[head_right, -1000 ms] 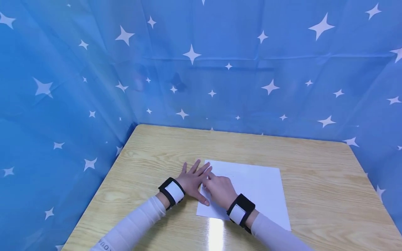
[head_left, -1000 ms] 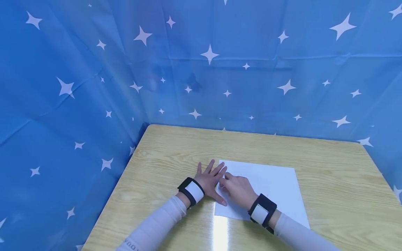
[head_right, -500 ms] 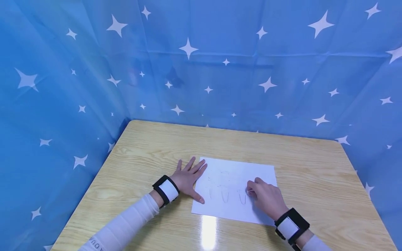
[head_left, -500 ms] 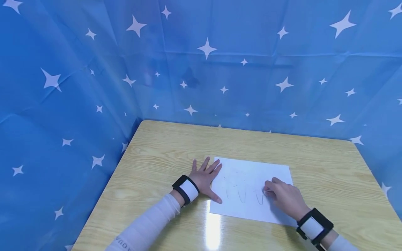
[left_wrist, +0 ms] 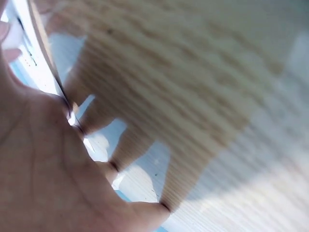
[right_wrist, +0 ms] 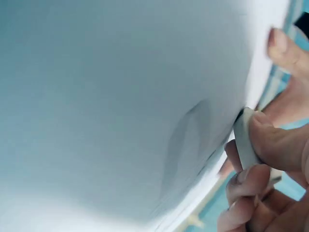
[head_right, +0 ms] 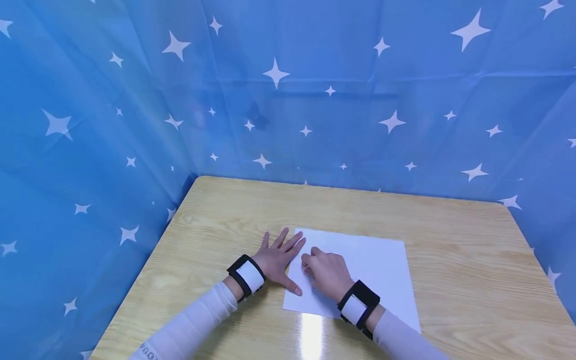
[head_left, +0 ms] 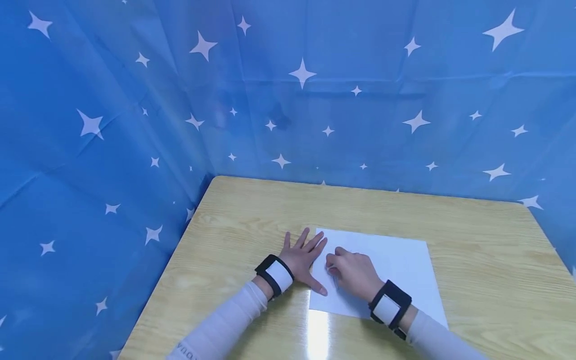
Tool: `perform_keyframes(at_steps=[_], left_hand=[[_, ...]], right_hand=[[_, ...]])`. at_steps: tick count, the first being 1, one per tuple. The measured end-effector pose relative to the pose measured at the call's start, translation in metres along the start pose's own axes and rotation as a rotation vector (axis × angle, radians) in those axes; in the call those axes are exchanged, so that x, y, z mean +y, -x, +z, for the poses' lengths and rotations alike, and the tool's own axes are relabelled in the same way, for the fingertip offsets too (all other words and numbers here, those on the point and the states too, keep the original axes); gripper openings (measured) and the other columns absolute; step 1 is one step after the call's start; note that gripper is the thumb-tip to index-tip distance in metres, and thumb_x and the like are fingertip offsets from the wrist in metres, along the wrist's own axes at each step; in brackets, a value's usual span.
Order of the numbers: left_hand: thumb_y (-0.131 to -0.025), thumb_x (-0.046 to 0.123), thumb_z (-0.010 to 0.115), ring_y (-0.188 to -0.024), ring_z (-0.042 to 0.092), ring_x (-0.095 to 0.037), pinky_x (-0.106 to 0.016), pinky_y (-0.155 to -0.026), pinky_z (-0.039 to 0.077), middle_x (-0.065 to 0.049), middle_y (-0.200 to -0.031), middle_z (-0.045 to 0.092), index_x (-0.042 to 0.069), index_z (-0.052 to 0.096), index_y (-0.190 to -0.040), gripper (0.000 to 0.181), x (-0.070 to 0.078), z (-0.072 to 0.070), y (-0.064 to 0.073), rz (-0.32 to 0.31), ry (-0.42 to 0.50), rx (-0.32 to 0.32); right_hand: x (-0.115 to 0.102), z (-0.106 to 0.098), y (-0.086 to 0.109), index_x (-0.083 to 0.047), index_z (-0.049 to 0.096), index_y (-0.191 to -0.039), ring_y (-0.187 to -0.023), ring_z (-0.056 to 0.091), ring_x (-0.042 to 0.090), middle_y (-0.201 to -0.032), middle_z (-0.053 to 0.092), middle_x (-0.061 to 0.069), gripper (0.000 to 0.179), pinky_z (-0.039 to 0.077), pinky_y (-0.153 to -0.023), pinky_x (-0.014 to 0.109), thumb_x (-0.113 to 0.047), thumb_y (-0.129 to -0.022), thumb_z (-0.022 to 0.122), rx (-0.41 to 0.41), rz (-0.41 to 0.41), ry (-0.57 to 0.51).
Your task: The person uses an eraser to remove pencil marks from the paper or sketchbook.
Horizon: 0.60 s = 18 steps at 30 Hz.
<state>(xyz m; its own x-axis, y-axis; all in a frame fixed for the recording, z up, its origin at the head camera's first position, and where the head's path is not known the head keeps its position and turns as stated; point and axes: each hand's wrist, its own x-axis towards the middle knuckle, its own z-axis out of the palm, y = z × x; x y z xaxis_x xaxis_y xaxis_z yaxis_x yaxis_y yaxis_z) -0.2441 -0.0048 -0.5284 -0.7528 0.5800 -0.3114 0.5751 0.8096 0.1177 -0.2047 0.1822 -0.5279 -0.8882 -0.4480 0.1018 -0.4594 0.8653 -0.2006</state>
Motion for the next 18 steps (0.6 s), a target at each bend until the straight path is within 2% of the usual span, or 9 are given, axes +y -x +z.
perform_keyframes(at_steps=[4, 8, 11, 14, 18], left_hand=[[-0.056, 0.084, 0.063, -0.144, -0.007, -0.031, -0.072, -0.110, 0.006, 0.004, -0.163, -0.001, 0.022, 0.006, -0.156, 0.131, 0.002, -0.013, 0.005, 0.011, -0.002, 0.006], [-0.056, 0.083, 0.064, -0.143, -0.008, -0.032, -0.074, -0.109, 0.004, 0.002, -0.163, -0.002, 0.020, 0.006, -0.156, 0.132, -0.002, -0.017, 0.010, 0.020, 0.014, 0.008], [-0.056, 0.083, 0.064, -0.143, -0.008, -0.033, -0.074, -0.109, 0.004, 0.002, -0.163, -0.002, 0.020, 0.007, -0.156, 0.131, -0.004, -0.018, 0.011, 0.022, 0.017, 0.008], [-0.057, 0.083, 0.064, -0.143, -0.008, -0.033, -0.075, -0.108, 0.004, 0.002, -0.163, -0.002, 0.019, 0.007, -0.156, 0.131, -0.002, -0.016, 0.011, 0.033, 0.035, 0.000], [-0.056, 0.080, 0.067, -0.143, -0.008, -0.033, -0.075, -0.108, 0.003, 0.002, -0.163, -0.001, 0.019, 0.007, -0.156, 0.131, 0.004, -0.010, 0.005, 0.039, 0.073, -0.005]], right_hand=[[0.033, -0.016, 0.025, -0.020, 0.072, -0.083, -0.051, 0.044, 0.007, -0.070, 0.057, -0.005, 0.008, 0.040, -0.046, 0.025, -0.014, -0.080, 0.076, -0.006, 0.082, 0.013], [0.068, -0.030, 0.055, -0.022, 0.071, -0.079, -0.053, 0.043, 0.008, -0.067, 0.055, -0.006, 0.014, 0.037, -0.044, 0.025, -0.009, -0.079, 0.075, -0.014, 0.190, 0.028], [0.081, -0.036, 0.065, -0.021, 0.071, -0.080, -0.056, 0.045, 0.008, -0.069, 0.058, -0.006, 0.014, 0.039, -0.045, 0.025, -0.008, -0.080, 0.074, -0.027, 0.206, 0.019], [0.073, -0.038, 0.058, -0.020, 0.071, -0.080, -0.059, 0.049, 0.008, -0.070, 0.060, -0.005, 0.014, 0.044, -0.049, 0.027, -0.007, -0.078, 0.076, -0.042, 0.214, 0.001], [0.038, -0.029, 0.028, -0.021, 0.072, -0.081, -0.063, 0.054, 0.008, -0.072, 0.062, -0.007, 0.009, 0.051, -0.056, 0.031, -0.014, -0.078, 0.077, -0.045, 0.180, -0.034]])
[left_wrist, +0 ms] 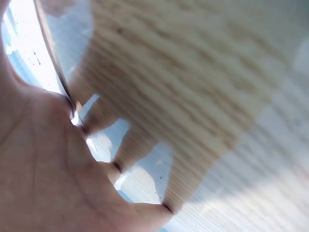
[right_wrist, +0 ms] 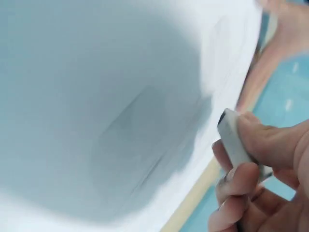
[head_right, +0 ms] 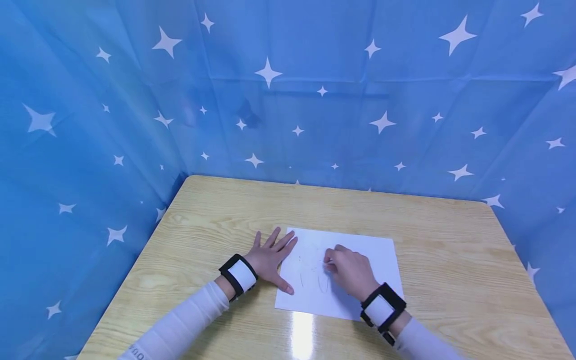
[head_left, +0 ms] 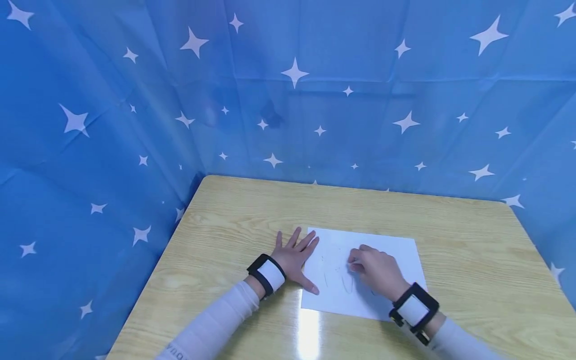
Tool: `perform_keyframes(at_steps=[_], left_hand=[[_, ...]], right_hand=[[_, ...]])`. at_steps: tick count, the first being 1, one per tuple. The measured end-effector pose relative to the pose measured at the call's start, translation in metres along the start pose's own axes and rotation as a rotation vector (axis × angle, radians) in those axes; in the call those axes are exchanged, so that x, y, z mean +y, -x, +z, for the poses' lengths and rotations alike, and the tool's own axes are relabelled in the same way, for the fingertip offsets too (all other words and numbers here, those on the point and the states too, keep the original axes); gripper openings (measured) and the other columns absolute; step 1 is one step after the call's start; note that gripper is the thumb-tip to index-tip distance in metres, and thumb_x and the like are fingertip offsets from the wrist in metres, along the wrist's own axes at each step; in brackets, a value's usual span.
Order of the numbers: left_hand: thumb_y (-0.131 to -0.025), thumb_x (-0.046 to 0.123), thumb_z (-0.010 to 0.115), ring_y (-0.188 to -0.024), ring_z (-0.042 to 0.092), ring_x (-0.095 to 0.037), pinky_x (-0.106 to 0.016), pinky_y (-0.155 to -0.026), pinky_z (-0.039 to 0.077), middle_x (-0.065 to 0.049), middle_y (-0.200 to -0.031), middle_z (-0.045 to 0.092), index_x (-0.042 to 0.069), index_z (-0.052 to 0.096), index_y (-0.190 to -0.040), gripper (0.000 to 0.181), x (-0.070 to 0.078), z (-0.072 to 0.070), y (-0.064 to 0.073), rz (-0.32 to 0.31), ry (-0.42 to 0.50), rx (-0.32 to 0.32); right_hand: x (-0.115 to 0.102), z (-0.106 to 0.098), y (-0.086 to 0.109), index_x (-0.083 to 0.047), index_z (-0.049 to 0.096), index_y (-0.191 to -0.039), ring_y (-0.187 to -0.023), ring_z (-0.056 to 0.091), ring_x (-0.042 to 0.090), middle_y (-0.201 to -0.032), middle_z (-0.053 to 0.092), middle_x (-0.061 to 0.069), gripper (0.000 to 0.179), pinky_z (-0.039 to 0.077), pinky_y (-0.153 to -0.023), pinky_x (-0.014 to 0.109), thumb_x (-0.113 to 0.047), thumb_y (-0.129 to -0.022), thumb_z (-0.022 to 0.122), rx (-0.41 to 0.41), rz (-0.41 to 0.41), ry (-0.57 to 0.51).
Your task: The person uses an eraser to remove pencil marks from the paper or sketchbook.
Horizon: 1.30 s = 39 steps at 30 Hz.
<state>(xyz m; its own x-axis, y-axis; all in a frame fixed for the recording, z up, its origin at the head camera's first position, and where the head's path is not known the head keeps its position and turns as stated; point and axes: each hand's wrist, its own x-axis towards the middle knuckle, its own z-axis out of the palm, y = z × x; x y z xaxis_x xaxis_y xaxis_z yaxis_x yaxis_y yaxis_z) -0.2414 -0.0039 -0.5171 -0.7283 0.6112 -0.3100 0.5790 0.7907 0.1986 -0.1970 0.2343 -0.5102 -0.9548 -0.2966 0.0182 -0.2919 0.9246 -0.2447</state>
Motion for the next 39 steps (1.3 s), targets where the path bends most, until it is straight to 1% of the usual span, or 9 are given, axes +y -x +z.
perform_keyframes(at_steps=[4, 7, 16, 20, 25, 29, 32, 36, 39], left_hand=[[-0.057, 0.084, 0.063, -0.143, -0.012, -0.030, -0.074, -0.109, 0.001, 0.006, -0.163, -0.007, 0.024, 0.003, -0.156, 0.131, -0.001, 0.010, -0.007, -0.018, -0.015, -0.017], [-0.057, 0.086, 0.060, -0.143, -0.014, -0.029, -0.073, -0.109, 0.000, 0.008, -0.162, -0.009, 0.026, 0.002, -0.156, 0.130, -0.003, 0.014, -0.009, -0.020, -0.025, -0.015], [-0.057, 0.081, 0.066, -0.143, -0.007, -0.033, -0.074, -0.109, 0.003, 0.001, -0.163, -0.001, 0.019, 0.008, -0.156, 0.131, -0.006, -0.006, 0.002, 0.000, -0.014, 0.028], [-0.057, 0.080, 0.066, -0.143, -0.007, -0.034, -0.075, -0.108, 0.003, 0.000, -0.163, 0.000, 0.018, 0.008, -0.156, 0.131, -0.005, -0.007, 0.003, 0.011, -0.008, 0.025], [-0.057, 0.082, 0.065, -0.143, -0.006, -0.034, -0.075, -0.108, 0.005, 0.001, -0.163, 0.001, 0.018, 0.009, -0.156, 0.130, -0.001, 0.001, -0.001, 0.017, -0.007, 0.014], [-0.057, 0.085, 0.061, -0.143, -0.008, -0.033, -0.075, -0.108, 0.005, 0.004, -0.163, -0.001, 0.021, 0.007, -0.156, 0.130, -0.001, 0.010, -0.009, 0.010, -0.009, 0.018], [-0.057, 0.087, 0.059, -0.143, -0.009, -0.032, -0.075, -0.108, 0.003, 0.006, -0.163, -0.003, 0.023, 0.005, -0.156, 0.129, -0.001, 0.016, -0.013, 0.011, -0.003, 0.020], [-0.057, 0.084, 0.062, -0.143, -0.006, -0.033, -0.075, -0.108, 0.005, 0.003, -0.163, 0.001, 0.021, 0.008, -0.156, 0.129, 0.001, 0.009, -0.008, 0.007, -0.010, 0.017], [-0.056, 0.084, 0.064, -0.143, -0.006, -0.033, -0.075, -0.108, 0.005, 0.002, -0.163, 0.001, 0.020, 0.008, -0.156, 0.131, -0.001, 0.005, -0.004, -0.001, -0.023, 0.010]], right_hand=[[-0.039, 0.019, -0.021, -0.020, 0.075, -0.086, -0.055, 0.050, 0.006, -0.073, 0.064, -0.005, 0.006, 0.049, -0.052, 0.028, -0.021, -0.081, 0.076, 0.017, -0.124, 0.010], [-0.046, 0.024, -0.024, -0.019, 0.075, -0.087, -0.048, 0.044, 0.006, -0.071, 0.063, -0.002, 0.007, 0.043, -0.045, 0.025, -0.020, -0.080, 0.076, 0.048, -0.156, 0.056], [0.023, -0.003, 0.014, -0.020, 0.071, -0.079, -0.049, 0.043, 0.008, -0.067, 0.059, -0.003, 0.010, 0.039, -0.043, 0.025, -0.015, -0.076, 0.079, 0.059, 0.004, 0.106], [0.038, -0.011, 0.023, -0.019, 0.069, -0.079, -0.054, 0.047, 0.008, -0.069, 0.061, -0.003, 0.012, 0.041, -0.045, 0.026, -0.013, -0.076, 0.079, 0.020, 0.023, 0.088], [0.003, -0.005, 0.001, -0.019, 0.072, -0.083, -0.061, 0.054, 0.008, -0.073, 0.063, -0.005, 0.009, 0.051, -0.054, 0.031, -0.017, -0.077, 0.079, -0.020, -0.004, 0.040], [-0.038, 0.014, -0.025, -0.021, 0.074, -0.087, -0.057, 0.052, 0.006, -0.077, 0.064, -0.004, 0.009, 0.051, -0.055, 0.030, -0.021, -0.079, 0.078, 0.001, -0.128, 0.047], [-0.049, 0.025, -0.032, -0.021, 0.074, -0.088, -0.052, 0.047, 0.006, -0.079, 0.066, -0.002, 0.010, 0.048, -0.049, 0.027, -0.020, -0.079, 0.077, 0.018, -0.210, 0.108], [-0.028, 0.021, -0.019, -0.020, 0.074, -0.090, -0.050, 0.043, 0.006, -0.076, 0.063, -0.002, 0.011, 0.044, -0.046, 0.024, -0.021, -0.080, 0.076, 0.038, -0.201, 0.161], [0.002, 0.012, 0.001, -0.019, 0.074, -0.087, -0.049, 0.042, 0.006, -0.072, 0.060, -0.003, 0.010, 0.042, -0.046, 0.024, -0.019, -0.078, 0.078, 0.064, -0.112, 0.156]])
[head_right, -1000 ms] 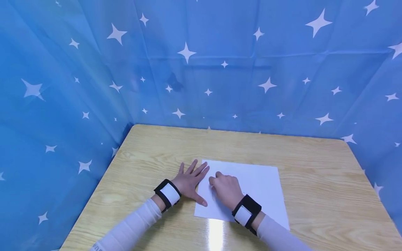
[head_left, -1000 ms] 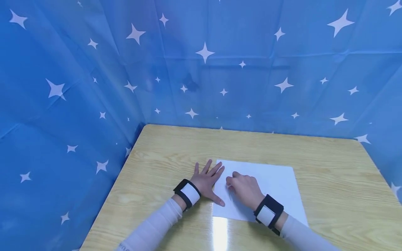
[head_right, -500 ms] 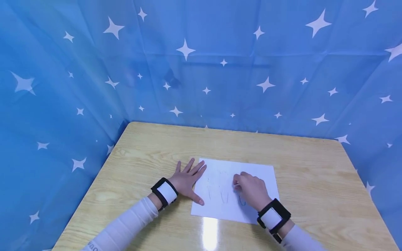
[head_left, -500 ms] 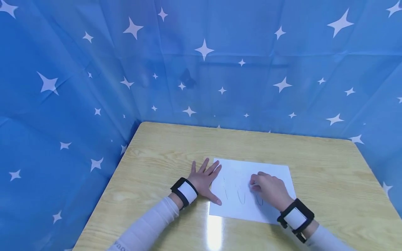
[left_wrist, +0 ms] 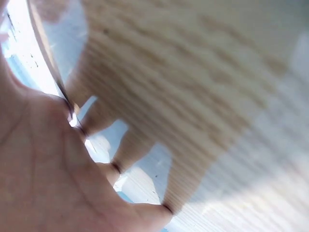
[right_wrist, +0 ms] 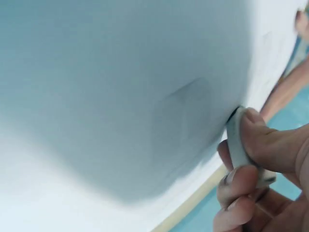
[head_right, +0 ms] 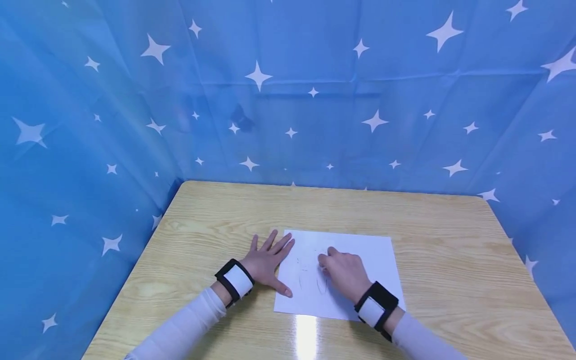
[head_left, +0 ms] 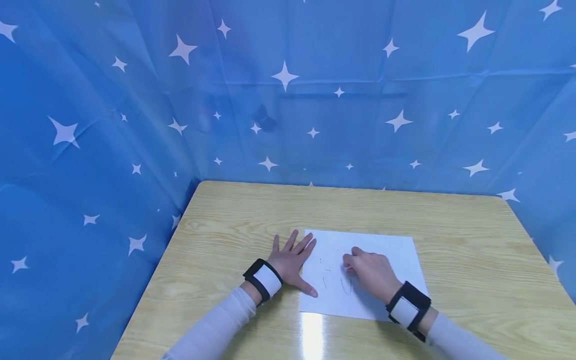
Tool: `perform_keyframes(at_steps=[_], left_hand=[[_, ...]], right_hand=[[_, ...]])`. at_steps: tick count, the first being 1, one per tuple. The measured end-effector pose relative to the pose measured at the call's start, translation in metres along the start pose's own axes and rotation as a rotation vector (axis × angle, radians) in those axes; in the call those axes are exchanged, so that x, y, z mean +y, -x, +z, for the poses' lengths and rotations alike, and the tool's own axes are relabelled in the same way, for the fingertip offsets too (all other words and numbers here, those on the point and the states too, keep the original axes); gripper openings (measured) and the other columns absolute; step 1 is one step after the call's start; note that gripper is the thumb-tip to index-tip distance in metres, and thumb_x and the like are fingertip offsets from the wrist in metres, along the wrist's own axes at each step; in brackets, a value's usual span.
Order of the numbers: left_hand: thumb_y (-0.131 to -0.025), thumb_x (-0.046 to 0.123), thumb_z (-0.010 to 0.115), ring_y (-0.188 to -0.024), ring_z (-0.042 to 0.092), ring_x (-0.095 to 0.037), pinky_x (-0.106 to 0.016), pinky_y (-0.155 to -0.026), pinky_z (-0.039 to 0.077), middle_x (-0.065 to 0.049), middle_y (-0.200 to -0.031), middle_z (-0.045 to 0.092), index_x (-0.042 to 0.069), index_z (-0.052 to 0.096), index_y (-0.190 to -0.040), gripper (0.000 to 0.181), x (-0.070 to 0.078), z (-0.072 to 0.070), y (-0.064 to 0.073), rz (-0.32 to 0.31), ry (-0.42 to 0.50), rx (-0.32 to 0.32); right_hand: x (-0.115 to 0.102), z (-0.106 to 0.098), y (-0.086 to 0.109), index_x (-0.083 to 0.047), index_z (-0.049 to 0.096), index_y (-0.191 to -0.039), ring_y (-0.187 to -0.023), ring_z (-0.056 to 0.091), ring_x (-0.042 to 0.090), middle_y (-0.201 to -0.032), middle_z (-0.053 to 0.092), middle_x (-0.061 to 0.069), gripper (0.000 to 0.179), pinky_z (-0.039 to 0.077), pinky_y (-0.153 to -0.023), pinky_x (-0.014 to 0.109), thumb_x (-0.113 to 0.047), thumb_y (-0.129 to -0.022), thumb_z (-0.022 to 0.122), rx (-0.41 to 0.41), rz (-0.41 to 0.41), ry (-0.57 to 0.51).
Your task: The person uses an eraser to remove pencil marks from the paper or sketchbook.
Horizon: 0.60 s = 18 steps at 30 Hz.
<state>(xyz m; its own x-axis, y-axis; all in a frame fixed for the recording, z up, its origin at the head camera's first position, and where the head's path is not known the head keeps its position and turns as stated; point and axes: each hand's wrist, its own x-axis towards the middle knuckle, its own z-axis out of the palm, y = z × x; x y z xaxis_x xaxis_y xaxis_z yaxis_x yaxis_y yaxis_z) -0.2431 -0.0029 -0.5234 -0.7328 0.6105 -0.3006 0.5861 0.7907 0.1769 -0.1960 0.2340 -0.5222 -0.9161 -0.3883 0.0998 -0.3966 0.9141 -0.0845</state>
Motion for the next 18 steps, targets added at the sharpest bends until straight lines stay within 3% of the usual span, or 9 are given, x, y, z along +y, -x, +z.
perform_keyframes(at_steps=[4, 7, 11, 14, 18], left_hand=[[-0.055, 0.085, 0.062, -0.143, -0.009, -0.033, -0.075, -0.108, 0.002, 0.003, -0.163, -0.003, 0.021, 0.006, -0.156, 0.132, -0.001, 0.002, -0.002, -0.002, 0.000, -0.008], [-0.056, 0.083, 0.064, -0.143, -0.009, -0.034, -0.076, -0.107, 0.001, 0.002, -0.163, -0.003, 0.020, 0.006, -0.156, 0.132, 0.000, 0.000, 0.000, 0.000, 0.011, -0.022], [-0.055, 0.083, 0.064, -0.143, -0.009, -0.033, -0.076, -0.107, 0.001, 0.002, -0.163, -0.003, 0.021, 0.007, -0.156, 0.132, -0.002, -0.001, 0.004, -0.001, 0.017, -0.015], [-0.056, 0.085, 0.061, -0.143, -0.009, -0.032, -0.075, -0.108, 0.001, 0.005, -0.163, -0.001, 0.023, 0.007, -0.156, 0.130, -0.004, 0.007, 0.001, -0.002, 0.020, 0.012], [-0.058, 0.083, 0.063, -0.143, -0.009, -0.031, -0.074, -0.108, 0.002, 0.005, -0.163, 0.000, 0.022, 0.009, -0.156, 0.128, 0.000, 0.003, 0.002, -0.004, 0.030, 0.010]], right_hand=[[0.036, -0.008, 0.029, -0.021, 0.071, -0.080, -0.050, 0.043, 0.006, -0.069, 0.059, -0.004, 0.010, 0.041, -0.044, 0.025, -0.015, -0.077, 0.078, -0.008, 0.106, -0.010], [0.042, -0.012, 0.031, -0.020, 0.070, -0.079, -0.053, 0.046, 0.007, -0.070, 0.060, -0.004, 0.011, 0.043, -0.047, 0.026, -0.013, -0.077, 0.078, -0.044, 0.134, -0.033], [0.012, -0.011, 0.008, -0.020, 0.072, -0.081, -0.058, 0.053, 0.008, -0.072, 0.062, -0.006, 0.011, 0.050, -0.054, 0.029, -0.014, -0.076, 0.079, -0.050, 0.119, -0.074], [-0.023, -0.004, -0.013, -0.021, 0.073, -0.084, -0.061, 0.056, 0.007, -0.075, 0.063, -0.007, 0.008, 0.052, -0.056, 0.028, -0.018, -0.078, 0.078, -0.016, 0.011, -0.125], [-0.055, 0.008, -0.030, -0.022, 0.075, -0.086, -0.054, 0.049, 0.003, -0.076, 0.062, -0.007, 0.007, 0.047, -0.049, 0.024, -0.021, -0.080, 0.076, 0.027, -0.140, -0.120]])
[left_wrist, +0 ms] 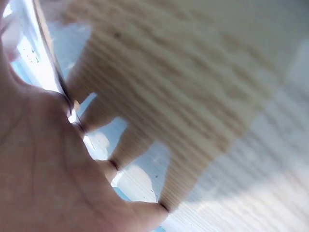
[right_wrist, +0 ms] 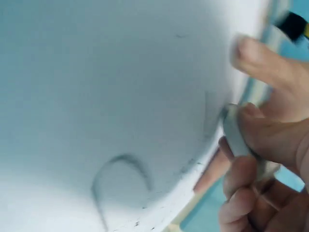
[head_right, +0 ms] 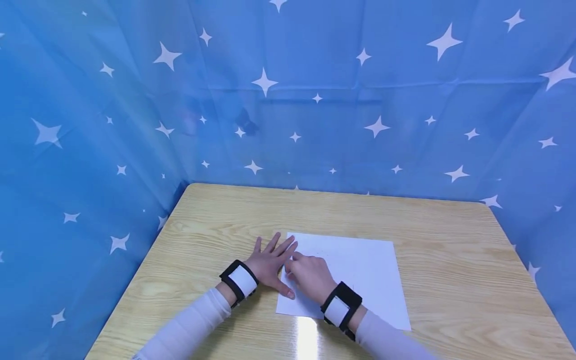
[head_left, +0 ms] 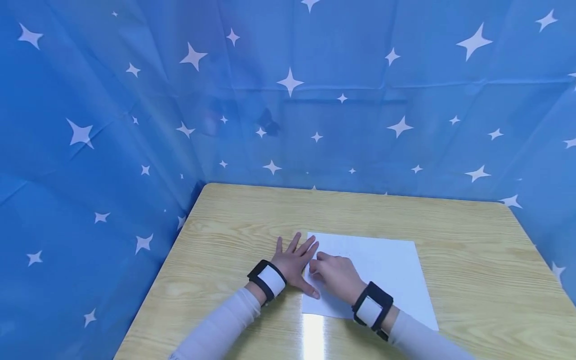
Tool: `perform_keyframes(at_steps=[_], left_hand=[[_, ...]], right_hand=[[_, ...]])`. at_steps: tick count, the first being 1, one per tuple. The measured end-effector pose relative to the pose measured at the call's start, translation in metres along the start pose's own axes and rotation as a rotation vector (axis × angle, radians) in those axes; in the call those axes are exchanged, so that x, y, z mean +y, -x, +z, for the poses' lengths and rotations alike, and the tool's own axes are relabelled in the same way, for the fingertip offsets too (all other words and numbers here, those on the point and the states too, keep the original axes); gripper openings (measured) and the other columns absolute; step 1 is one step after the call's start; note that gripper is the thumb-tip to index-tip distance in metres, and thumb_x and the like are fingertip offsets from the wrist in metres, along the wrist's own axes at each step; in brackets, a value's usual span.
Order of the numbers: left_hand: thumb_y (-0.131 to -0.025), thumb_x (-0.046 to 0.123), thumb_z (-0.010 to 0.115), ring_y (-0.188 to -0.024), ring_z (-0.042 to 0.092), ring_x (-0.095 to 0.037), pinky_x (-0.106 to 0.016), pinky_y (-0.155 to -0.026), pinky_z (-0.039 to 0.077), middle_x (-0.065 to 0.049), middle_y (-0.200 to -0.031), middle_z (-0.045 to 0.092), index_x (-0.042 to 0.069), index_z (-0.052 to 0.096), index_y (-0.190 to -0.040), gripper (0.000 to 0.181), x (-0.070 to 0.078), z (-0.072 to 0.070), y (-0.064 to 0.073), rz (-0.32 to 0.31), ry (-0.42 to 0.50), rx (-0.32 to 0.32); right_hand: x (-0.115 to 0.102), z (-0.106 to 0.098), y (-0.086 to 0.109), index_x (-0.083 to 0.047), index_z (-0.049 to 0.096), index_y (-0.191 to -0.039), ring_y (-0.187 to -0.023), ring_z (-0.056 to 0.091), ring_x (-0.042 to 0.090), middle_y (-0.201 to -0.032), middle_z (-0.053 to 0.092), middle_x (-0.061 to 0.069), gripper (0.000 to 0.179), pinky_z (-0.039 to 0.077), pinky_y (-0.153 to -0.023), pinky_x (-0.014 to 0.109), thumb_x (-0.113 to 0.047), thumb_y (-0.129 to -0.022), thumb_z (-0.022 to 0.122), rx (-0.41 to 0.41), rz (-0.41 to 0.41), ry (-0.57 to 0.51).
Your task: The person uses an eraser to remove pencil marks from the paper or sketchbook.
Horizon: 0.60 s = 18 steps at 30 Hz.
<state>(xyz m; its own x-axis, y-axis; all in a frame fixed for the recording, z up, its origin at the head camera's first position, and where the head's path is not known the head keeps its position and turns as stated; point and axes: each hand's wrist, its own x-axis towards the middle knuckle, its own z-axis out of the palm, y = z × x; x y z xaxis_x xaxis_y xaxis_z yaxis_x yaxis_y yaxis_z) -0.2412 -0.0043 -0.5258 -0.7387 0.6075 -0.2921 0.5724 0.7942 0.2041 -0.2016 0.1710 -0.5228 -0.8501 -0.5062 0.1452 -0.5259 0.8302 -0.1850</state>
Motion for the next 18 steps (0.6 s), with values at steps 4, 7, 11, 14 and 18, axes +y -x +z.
perform_keyframes(at_steps=[4, 7, 11, 14, 18], left_hand=[[-0.056, 0.084, 0.062, -0.144, -0.008, -0.031, -0.074, -0.109, 0.003, 0.005, -0.163, -0.001, 0.023, 0.007, -0.156, 0.129, 0.000, 0.000, -0.001, -0.007, -0.018, 0.002], [-0.056, 0.085, 0.062, -0.144, -0.008, -0.032, -0.074, -0.109, 0.004, 0.005, -0.163, 0.000, 0.022, 0.007, -0.156, 0.130, -0.001, 0.002, -0.003, -0.009, -0.028, 0.010], [-0.056, 0.084, 0.063, -0.143, -0.009, -0.032, -0.073, -0.109, 0.002, 0.003, -0.163, -0.002, 0.021, 0.006, -0.156, 0.131, -0.002, -0.003, -0.001, -0.012, -0.035, -0.007], [-0.055, 0.084, 0.063, -0.143, -0.010, -0.032, -0.074, -0.109, 0.001, 0.003, -0.163, -0.003, 0.021, 0.006, -0.156, 0.132, -0.002, -0.005, 0.000, -0.009, -0.030, -0.014], [-0.056, 0.081, 0.066, -0.143, -0.008, -0.034, -0.075, -0.108, 0.002, 0.001, -0.163, 0.000, 0.019, 0.008, -0.156, 0.132, 0.002, -0.007, 0.000, 0.007, -0.003, -0.019]], right_hand=[[0.004, 0.002, 0.005, -0.022, 0.075, -0.085, -0.050, 0.043, 0.003, -0.073, 0.060, -0.006, 0.007, 0.042, -0.045, 0.022, -0.020, -0.079, 0.077, 0.000, 0.008, 0.044], [0.026, -0.009, 0.023, -0.022, 0.075, -0.085, -0.052, 0.046, 0.004, -0.073, 0.060, -0.007, 0.009, 0.044, -0.048, 0.024, -0.017, -0.078, 0.077, -0.045, 0.088, 0.038], [0.060, -0.023, 0.053, -0.024, 0.073, -0.080, -0.056, 0.048, 0.005, -0.071, 0.061, -0.008, 0.010, 0.045, -0.050, 0.026, -0.016, -0.078, 0.078, -0.081, 0.238, 0.019], [0.077, -0.029, 0.072, -0.025, 0.072, -0.078, -0.057, 0.048, 0.004, -0.070, 0.060, -0.008, 0.011, 0.044, -0.050, 0.026, -0.015, -0.077, 0.078, -0.073, 0.292, 0.014], [0.071, -0.031, 0.072, -0.021, 0.073, -0.081, -0.054, 0.047, 0.005, -0.070, 0.061, -0.005, 0.010, 0.044, -0.047, 0.025, -0.014, -0.076, 0.079, -0.054, 0.262, 0.076]])
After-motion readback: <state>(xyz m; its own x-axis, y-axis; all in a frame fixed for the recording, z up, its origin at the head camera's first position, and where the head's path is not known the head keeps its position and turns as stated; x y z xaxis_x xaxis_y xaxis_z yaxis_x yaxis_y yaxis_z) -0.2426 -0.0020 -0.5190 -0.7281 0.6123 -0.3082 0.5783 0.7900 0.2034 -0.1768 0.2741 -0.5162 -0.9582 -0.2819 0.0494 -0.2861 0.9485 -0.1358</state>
